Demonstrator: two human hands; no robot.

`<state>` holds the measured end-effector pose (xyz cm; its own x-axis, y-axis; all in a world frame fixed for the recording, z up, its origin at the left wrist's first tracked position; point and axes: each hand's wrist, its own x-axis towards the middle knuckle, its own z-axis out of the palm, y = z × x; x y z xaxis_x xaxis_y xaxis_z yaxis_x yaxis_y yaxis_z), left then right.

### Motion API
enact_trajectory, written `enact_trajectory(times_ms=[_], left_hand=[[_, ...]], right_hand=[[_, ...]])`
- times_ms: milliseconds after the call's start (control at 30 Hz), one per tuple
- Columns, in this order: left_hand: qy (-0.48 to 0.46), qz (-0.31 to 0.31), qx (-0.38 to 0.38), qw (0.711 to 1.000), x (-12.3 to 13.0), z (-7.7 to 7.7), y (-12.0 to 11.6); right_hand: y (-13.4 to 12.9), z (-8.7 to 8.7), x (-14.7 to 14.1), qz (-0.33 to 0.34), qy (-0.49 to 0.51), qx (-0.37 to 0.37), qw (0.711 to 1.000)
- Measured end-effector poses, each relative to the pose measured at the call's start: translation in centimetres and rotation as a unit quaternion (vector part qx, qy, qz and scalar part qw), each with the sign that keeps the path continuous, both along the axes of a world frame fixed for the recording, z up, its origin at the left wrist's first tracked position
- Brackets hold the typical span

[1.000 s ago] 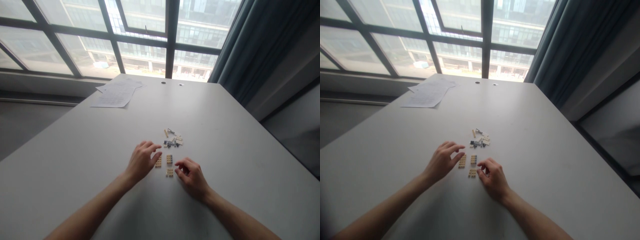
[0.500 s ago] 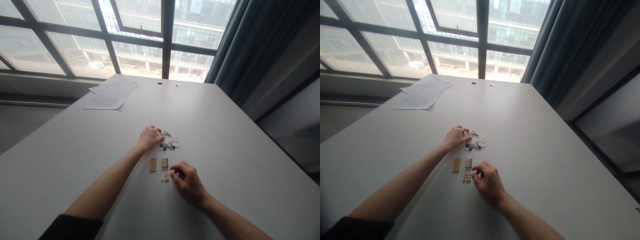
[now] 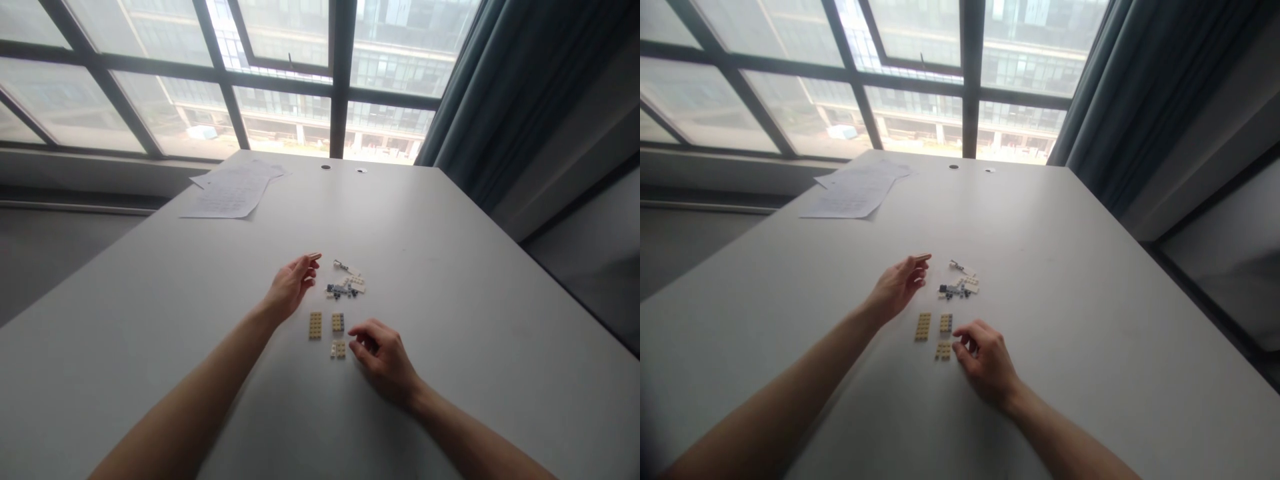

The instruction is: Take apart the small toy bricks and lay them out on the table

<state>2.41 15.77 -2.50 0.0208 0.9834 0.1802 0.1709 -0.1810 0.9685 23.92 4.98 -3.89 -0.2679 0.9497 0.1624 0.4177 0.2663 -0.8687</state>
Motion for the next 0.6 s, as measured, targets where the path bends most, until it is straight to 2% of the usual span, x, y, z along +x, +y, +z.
enact_trajectory(times_ms=[67, 100, 167, 200, 233, 300, 367, 433, 467, 500, 533, 600], left_hand=[[-0.127, -0.028, -0.034, 0.991, 0.2, 0.2, -1.8], [-0.224, -0.053, -0.066, 0.971, 0.3, 0.4, -2.6], [-0.389, -0.094, -0.125, 0.908, 0.4, 0.6, -3.9], [-0.440, -0.107, -0.145, 0.880, 0.4, 0.6, -4.3], [-0.459, -0.112, -0.155, 0.868, 0.4, 0.7, -4.6], [-0.446, -0.106, -0.156, 0.875, 0.2, 0.6, -4.9], [-0.361, -0.089, -0.131, 0.919, -0.3, 0.6, -5.1], [-0.175, -0.071, -0.067, 0.980, -1.0, 0.5, -5.4], [-0.055, -0.065, -0.022, 0.996, -1.3, 0.4, -5.7], [0.068, -0.064, 0.025, 0.995, -1.6, 0.4, -5.9], [0.179, -0.066, 0.070, 0.979, -1.9, 0.3, -6.2], [0.334, -0.078, 0.135, 0.929, -2.1, 0.0, -6.8]], right_hand=[[0.0, -0.1, 0.0, 0.003, 0.000, 0.000, 1.000], [0.0, -0.1, 0.1, 0.003, -0.001, 0.000, 1.000], [0.0, -0.2, 0.1, 0.002, -0.002, 0.003, 1.000], [0.0, -0.2, 0.1, 0.002, -0.003, 0.004, 1.000], [0.1, -0.1, 0.1, 0.001, -0.003, 0.005, 1.000], [0.2, -0.1, 0.1, 0.000, -0.001, 0.007, 1.000], [0.2, 0.0, 0.1, 0.001, -0.001, 0.008, 1.000], [0.1, 0.0, 0.1, -0.001, -0.001, 0.008, 1.000], [0.1, 0.0, 0.1, -0.002, -0.002, 0.008, 1.000], [0.1, 0.0, 0.1, -0.003, -0.003, 0.007, 1.000], [0.0, 0.0, 0.1, -0.003, -0.003, 0.007, 1.000], [0.0, -0.1, 0.1, -0.001, -0.005, 0.007, 1.000]])
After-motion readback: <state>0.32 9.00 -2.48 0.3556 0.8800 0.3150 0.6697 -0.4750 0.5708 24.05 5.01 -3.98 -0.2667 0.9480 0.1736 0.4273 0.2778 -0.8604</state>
